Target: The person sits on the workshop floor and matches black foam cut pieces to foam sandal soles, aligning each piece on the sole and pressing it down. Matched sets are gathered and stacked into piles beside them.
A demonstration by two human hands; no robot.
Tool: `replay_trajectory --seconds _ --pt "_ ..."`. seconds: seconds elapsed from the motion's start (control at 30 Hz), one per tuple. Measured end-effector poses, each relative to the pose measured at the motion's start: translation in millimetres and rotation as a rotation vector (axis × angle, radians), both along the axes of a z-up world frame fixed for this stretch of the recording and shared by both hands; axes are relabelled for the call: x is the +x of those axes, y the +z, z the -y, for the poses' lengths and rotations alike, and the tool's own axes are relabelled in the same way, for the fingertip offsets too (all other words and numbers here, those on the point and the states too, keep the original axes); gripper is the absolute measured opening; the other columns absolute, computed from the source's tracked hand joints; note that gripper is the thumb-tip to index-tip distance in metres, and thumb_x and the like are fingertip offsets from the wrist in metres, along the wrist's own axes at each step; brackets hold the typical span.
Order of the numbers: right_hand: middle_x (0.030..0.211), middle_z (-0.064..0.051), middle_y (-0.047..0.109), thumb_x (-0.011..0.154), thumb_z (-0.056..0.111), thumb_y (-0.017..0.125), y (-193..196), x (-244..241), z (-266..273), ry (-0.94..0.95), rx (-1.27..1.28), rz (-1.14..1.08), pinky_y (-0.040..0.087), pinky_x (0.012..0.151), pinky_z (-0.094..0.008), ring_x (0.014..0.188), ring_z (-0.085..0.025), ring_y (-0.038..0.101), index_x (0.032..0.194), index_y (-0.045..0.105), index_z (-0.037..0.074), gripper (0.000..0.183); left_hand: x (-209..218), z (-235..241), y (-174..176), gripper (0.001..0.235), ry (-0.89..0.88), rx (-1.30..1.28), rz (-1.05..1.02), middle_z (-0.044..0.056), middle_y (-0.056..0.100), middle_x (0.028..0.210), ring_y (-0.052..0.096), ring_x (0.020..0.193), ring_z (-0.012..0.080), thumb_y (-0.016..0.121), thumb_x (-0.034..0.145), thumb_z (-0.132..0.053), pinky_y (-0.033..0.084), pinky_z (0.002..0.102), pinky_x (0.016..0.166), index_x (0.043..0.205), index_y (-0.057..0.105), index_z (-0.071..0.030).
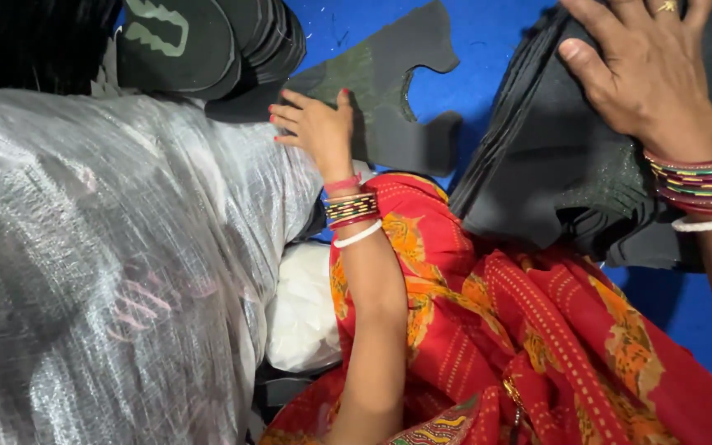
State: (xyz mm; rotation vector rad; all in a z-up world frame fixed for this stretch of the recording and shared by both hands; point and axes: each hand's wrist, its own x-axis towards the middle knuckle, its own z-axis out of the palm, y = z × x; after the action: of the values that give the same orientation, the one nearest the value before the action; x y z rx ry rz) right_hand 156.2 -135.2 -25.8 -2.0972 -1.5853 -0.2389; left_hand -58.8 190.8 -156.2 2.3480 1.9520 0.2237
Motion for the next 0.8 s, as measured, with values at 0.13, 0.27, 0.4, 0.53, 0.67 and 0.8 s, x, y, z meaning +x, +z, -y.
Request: replay_trajectory --seconds 0.13,0.27,0.4,0.53,0.67,0.8 --pt "0.147 -0.014 0.048 0.115 0.024 0.042 0 0 -1 -0.007 -0.007 -0.013 0.017 0.121 -0.063 0.139 -0.037 0.04 0.148 0.049 0.008 0.037 15 28 38 0.097 -0.068 -0.035 0.095 0.023 0.055 0.134 0.052 0.128 0.0409 0.078 0.079 -0.051 0.041 0.063 0.104 0.146 0.037 0.005" --pt "0.143 -0.014 0.052 0.114 0.024 0.043 -1 2 -2 -0.038 -0.048 -0.01 0.018 0.12 -0.064 0.136 -0.037 0.042 0.147 0.051 0.008 0.038 32 49 26 0.04 -0.157 -0.068 0.101 0.022 0.058 0.126 0.056 0.12 0.0444 0.077 0.087 -0.03 0.052 0.058 0.088 0.119 0.061 -0.014" --pt "0.146 -0.015 0.051 0.114 0.022 0.042 5 -2 -1 -0.012 -0.016 -0.007 0.019 0.122 -0.063 0.138 -0.038 0.041 0.148 0.05 0.008 0.038 15 33 28 0.063 -0.132 -0.063 0.287 0.028 0.063 0.112 0.063 0.101 0.0477 0.077 0.077 -0.017 0.052 0.056 0.082 0.135 0.054 -0.006" --pt "0.148 -0.017 0.053 0.118 0.023 0.043 4 5 -4 -0.022 -0.028 -0.058 0.016 0.117 -0.064 0.144 -0.04 0.042 0.148 0.051 0.008 0.035 -14 3 25 0.033 -0.329 -0.09 0.66 0.02 0.075 0.11 0.073 0.101 0.0355 0.068 0.091 -0.008 0.055 0.045 0.09 0.124 0.066 -0.004" --pt "0.145 -0.017 0.056 0.112 0.031 0.052 26 11 -10 -0.004 -0.05 -0.368 0.019 0.115 -0.061 0.139 -0.038 0.047 0.146 0.054 0.01 0.04 -34 31 119 0.034 -0.467 -0.245 1.09 0.021 0.075 0.117 0.074 0.106 0.0305 0.065 0.098 -0.004 0.056 0.036 0.094 0.132 0.06 -0.001" --pt "0.153 -0.025 0.05 0.108 0.032 0.063 69 -14 -18 0.1 0.024 -0.313 0.033 0.118 -0.053 0.142 -0.044 0.045 0.157 0.048 0.003 0.058 -37 68 177 0.03 -0.55 -0.123 1.111 0.022 0.072 0.126 0.07 0.116 0.0274 0.059 0.107 -0.004 0.053 0.037 0.104 0.136 0.058 0.0"
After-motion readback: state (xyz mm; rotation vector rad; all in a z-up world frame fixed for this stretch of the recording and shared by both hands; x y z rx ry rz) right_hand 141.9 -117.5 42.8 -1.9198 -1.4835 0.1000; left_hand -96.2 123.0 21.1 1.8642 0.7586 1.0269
